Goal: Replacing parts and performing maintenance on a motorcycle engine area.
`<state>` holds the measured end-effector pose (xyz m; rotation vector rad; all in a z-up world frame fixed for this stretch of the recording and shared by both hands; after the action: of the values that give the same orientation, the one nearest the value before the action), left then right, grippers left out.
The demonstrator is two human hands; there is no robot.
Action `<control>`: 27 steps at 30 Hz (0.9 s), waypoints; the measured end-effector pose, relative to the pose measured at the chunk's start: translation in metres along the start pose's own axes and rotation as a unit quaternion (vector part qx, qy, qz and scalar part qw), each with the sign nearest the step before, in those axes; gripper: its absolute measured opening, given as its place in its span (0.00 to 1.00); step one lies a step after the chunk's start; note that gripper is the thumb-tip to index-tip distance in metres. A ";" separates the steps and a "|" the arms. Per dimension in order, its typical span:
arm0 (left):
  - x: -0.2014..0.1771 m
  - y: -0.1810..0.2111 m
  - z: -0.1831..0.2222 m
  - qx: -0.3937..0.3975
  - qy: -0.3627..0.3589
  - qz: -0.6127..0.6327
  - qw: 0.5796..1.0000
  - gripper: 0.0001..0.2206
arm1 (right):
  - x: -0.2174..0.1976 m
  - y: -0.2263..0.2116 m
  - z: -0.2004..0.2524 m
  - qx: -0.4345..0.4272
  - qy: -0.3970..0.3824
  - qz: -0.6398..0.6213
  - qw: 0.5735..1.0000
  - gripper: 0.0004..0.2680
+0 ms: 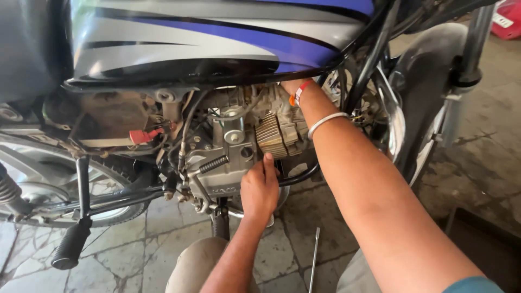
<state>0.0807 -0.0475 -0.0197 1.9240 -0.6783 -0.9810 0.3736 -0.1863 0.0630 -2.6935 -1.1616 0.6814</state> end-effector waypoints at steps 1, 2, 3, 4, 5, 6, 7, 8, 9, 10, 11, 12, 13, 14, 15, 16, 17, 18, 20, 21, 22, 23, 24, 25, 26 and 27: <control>0.000 0.000 -0.002 0.005 0.005 0.001 1.000 0.26 | 0.010 0.018 0.004 0.042 -0.029 -0.002 0.999 0.10; -0.001 -0.002 0.000 0.005 0.005 0.000 1.000 0.26 | 0.019 0.037 0.017 0.089 -0.062 -0.003 0.994 0.06; -0.001 -0.004 0.007 0.004 0.000 0.000 1.000 0.26 | 0.019 0.050 0.030 0.093 -0.064 0.000 0.994 0.06; -0.001 -0.004 0.006 0.003 0.001 0.000 1.000 0.26 | 0.025 0.073 0.038 0.213 -0.066 -0.129 0.966 0.06; -0.001 -0.003 0.005 0.003 0.003 0.001 1.000 0.27 | 0.033 0.093 0.047 0.325 -0.067 -0.255 0.908 0.10; -0.002 0.000 0.004 0.009 0.004 0.001 1.000 0.27 | 0.026 0.084 0.041 0.323 -0.061 -0.257 0.909 0.10; -0.002 0.001 0.004 0.003 0.004 0.004 1.000 0.27 | 0.019 0.076 0.037 0.338 -0.062 -0.256 0.904 0.09; -0.003 0.001 0.005 -0.004 0.003 0.006 1.000 0.27 | 0.014 0.067 0.037 0.354 -0.065 -0.255 0.898 0.09; -0.005 0.001 0.003 0.000 0.003 0.005 1.000 0.27 | 0.007 0.057 0.035 0.353 -0.061 -0.257 0.897 0.09; -0.004 0.000 0.004 -0.006 0.001 0.006 1.000 0.27 | 0.001 0.050 0.039 0.379 -0.068 -0.253 0.888 0.08; -0.004 -0.001 0.006 -0.011 -0.001 0.008 1.000 0.27 | -0.006 0.043 0.042 0.404 -0.075 -0.249 0.877 0.08; -0.003 0.000 0.005 -0.009 -0.002 0.008 1.000 0.27 | 0.001 0.058 0.042 0.404 -0.073 -0.249 0.877 0.08; -0.003 0.000 0.005 -0.008 -0.001 0.007 1.000 0.28 | -0.007 0.056 0.025 0.172 -0.032 -0.064 0.983 0.08; -0.003 -0.001 0.006 -0.007 -0.001 0.004 1.000 0.28 | -0.006 0.043 0.024 -0.075 0.011 0.128 0.989 0.09; -0.002 0.000 0.007 -0.007 -0.002 0.002 1.000 0.28 | -0.026 0.020 0.017 -0.074 0.012 0.128 0.989 0.09; -0.003 0.000 0.007 -0.006 0.000 -0.001 1.000 0.28 | -0.036 0.013 0.014 0.043 -0.063 0.151 0.986 0.10; -0.004 -0.001 0.007 -0.004 0.002 -0.005 1.000 0.28 | -0.048 0.006 0.016 0.158 -0.137 0.171 0.963 0.10; -0.005 -0.001 0.008 -0.004 0.001 -0.008 1.000 0.28 | -0.044 0.014 0.017 0.161 -0.137 0.169 0.963 0.10; -0.005 -0.001 0.009 -0.014 -0.002 -0.013 1.000 0.28 | -0.030 0.049 0.034 0.387 -0.165 0.032 0.907 0.14; -0.004 0.000 0.009 -0.013 -0.002 -0.015 1.000 0.28 | -0.015 0.067 0.039 0.388 -0.165 0.030 0.906 0.14; -0.003 -0.001 0.009 -0.018 -0.005 -0.014 1.000 0.28 | -0.004 0.082 0.039 0.382 -0.095 -0.064 0.917 0.12; -0.002 -0.001 0.010 -0.022 -0.008 -0.014 1.000 0.28 | 0.005 0.097 0.041 0.372 -0.024 -0.157 0.915 0.12; -0.002 0.000 0.010 -0.021 -0.007 -0.016 1.000 0.28 | 0.006 0.095 0.034 0.372 -0.023 -0.159 0.914 0.12; -0.002 0.002 0.011 -0.023 -0.011 -0.017 1.000 0.28 | 0.012 0.098 0.035 0.478 0.022 -0.322 0.817 0.11; -0.002 0.003 0.012 -0.026 -0.014 -0.019 0.999 0.28 | 0.021 0.097 0.037 0.561 0.067 -0.470 0.678 0.10; -0.001 0.003 0.011 -0.026 -0.014 -0.021 0.999 0.28 | 0.012 0.083 0.033 0.561 0.067 -0.472 0.677 0.10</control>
<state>0.0704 -0.0528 -0.0207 1.8903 -0.6237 -1.0430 0.4200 -0.2372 0.0055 -0.9008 -1.2369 0.6259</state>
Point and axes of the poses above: each hand's wrist, its own z-axis away from the middle knuckle, its own x-axis out of the palm, y = z × x, the point moved 7 cm from there along -z, towards the middle knuckle, and after that the axes turned 12 degrees about y, right-handed, at the moved point
